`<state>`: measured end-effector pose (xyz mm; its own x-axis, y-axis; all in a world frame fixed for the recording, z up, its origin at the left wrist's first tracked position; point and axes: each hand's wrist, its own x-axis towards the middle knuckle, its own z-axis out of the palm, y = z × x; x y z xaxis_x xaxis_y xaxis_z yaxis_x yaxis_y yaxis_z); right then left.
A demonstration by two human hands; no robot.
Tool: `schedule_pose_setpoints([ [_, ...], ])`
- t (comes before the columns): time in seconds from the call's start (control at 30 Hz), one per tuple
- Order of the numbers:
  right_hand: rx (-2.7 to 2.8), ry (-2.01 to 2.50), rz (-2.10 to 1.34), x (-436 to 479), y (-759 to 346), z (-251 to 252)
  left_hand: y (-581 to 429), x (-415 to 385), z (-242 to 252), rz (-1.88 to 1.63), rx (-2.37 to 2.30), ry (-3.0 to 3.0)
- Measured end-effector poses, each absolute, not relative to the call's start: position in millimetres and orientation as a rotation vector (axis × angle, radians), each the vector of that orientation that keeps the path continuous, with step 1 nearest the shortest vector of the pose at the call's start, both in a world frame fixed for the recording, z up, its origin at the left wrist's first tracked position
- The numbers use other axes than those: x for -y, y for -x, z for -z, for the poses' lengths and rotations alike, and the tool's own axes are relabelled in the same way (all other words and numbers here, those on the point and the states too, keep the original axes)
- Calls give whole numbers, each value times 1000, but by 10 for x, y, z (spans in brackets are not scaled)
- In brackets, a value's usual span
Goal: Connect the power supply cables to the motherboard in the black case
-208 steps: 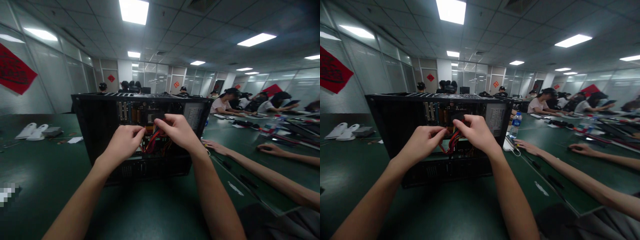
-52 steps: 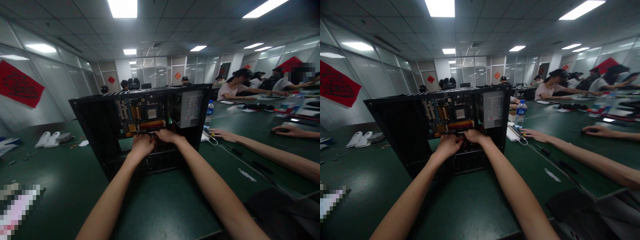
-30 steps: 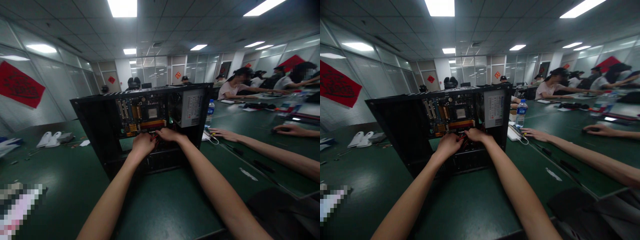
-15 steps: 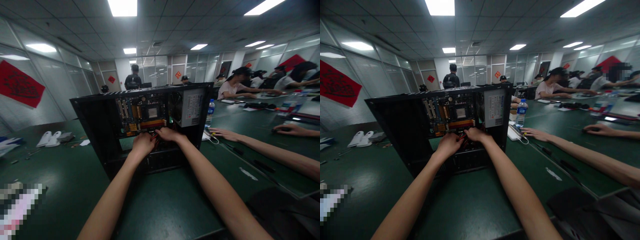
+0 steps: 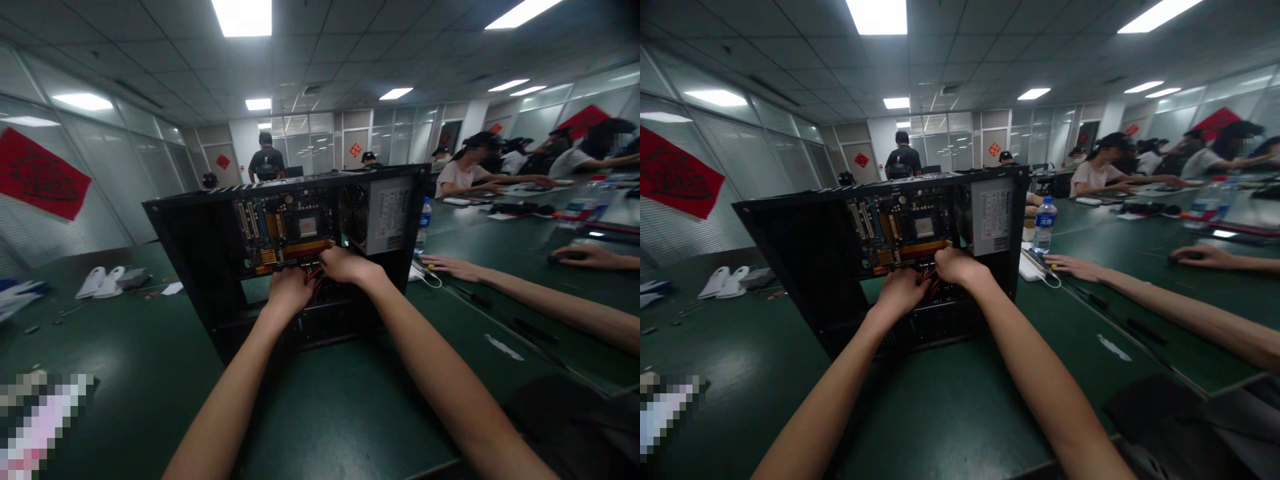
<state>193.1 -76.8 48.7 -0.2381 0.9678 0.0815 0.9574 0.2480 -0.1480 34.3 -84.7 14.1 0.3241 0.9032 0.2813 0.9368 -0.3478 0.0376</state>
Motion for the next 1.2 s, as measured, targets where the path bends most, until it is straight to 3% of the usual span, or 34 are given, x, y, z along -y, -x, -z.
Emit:
schedule_pose_setpoints([
  [0.87, 2304, 1910, -117, 640, -1910, -292, -335, 842, -96, 532, 1693, 2391],
  [1.2, 2360, 1726, -144, 492, -2015, -163, -322, 862, -116, 486, 1606, 2452],
])
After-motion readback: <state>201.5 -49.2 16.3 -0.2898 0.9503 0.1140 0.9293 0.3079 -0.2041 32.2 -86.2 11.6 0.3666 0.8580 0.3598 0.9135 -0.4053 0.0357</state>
